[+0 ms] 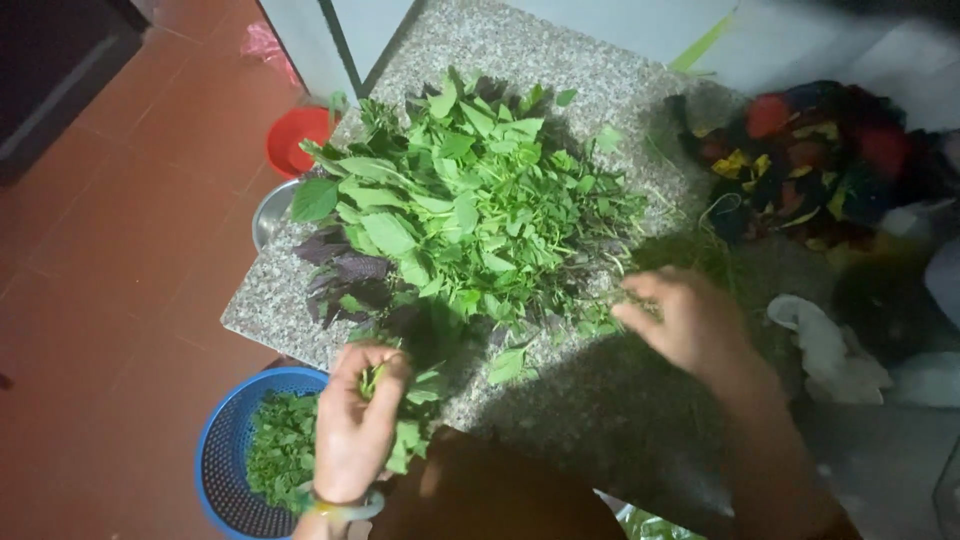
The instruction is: Picking leaves from stems and placing them into a blue plastic basket.
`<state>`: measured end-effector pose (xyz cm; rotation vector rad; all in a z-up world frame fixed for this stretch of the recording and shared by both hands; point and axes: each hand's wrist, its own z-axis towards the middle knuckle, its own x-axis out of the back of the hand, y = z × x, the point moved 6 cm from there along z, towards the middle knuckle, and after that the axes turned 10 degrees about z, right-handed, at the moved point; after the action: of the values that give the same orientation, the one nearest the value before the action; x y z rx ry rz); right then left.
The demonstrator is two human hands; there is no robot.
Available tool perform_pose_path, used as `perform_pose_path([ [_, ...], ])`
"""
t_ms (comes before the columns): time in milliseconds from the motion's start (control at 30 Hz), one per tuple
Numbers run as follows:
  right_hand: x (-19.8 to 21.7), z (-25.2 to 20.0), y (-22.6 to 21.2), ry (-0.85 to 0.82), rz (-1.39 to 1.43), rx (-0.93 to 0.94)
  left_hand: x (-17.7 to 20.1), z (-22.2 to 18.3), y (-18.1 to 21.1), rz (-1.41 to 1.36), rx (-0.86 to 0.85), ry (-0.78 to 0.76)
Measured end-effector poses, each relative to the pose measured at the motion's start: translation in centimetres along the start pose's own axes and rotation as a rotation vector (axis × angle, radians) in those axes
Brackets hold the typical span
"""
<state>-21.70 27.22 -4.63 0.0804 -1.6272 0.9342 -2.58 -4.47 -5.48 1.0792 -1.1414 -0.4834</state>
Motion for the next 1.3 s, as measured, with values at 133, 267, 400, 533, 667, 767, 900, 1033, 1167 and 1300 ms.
perform_pose_path([
  [133,2.8,4.3,-1.8,0.208,0.1,0.12,-0.9,-0.1,-1.6,0.1,0.005,-0.113],
  [267,1.3,11.7,-4.2,0.183,0.125,-0.059,-2.7,-0.9,-0.4,0.026,-0.088,-0.16],
  [400,-1.6,16.1,-4.5,-0.002,0.301,-0.277,-2.6,-1.8,-0.7,0.099,0.034,-0.282],
  [533,0.1,15.6,-8.4,0.023,0.429,-0.06,-0.5,-2.6,-2.4,0.023,0.367,-0.29],
  [667,3.1,14.1,-10.2,0.078,0.468,-0.094,-0.5,-2.8,-3.8,0.078,0.371,-0.275],
  [767,2.2,13.1,-9.4,-0.098,0.469,-0.306,-0.8,-2.6,-3.5,0.078,0.306,-0.305],
  [900,3.1,12.2,-9.9,0.034,0.457,-0.133,0.1,-0.6,0.2,0.19,0.051,-0.195],
  [1033,2.8,10.3,-11.2,0.021,0.48,-0.058,2.2,1.0,6.9,0.438,-0.444,0.123],
  [1167,2.9,9.1,-15.0,-0.108,0.486,0.051,3.0,3.0,12.7,0.516,-0.647,0.212],
  [1300,2.8,8.6,-18.5,-0.331,0.457,0.021,1.4,4.2,13.5,0.513,-0.683,0.018],
])
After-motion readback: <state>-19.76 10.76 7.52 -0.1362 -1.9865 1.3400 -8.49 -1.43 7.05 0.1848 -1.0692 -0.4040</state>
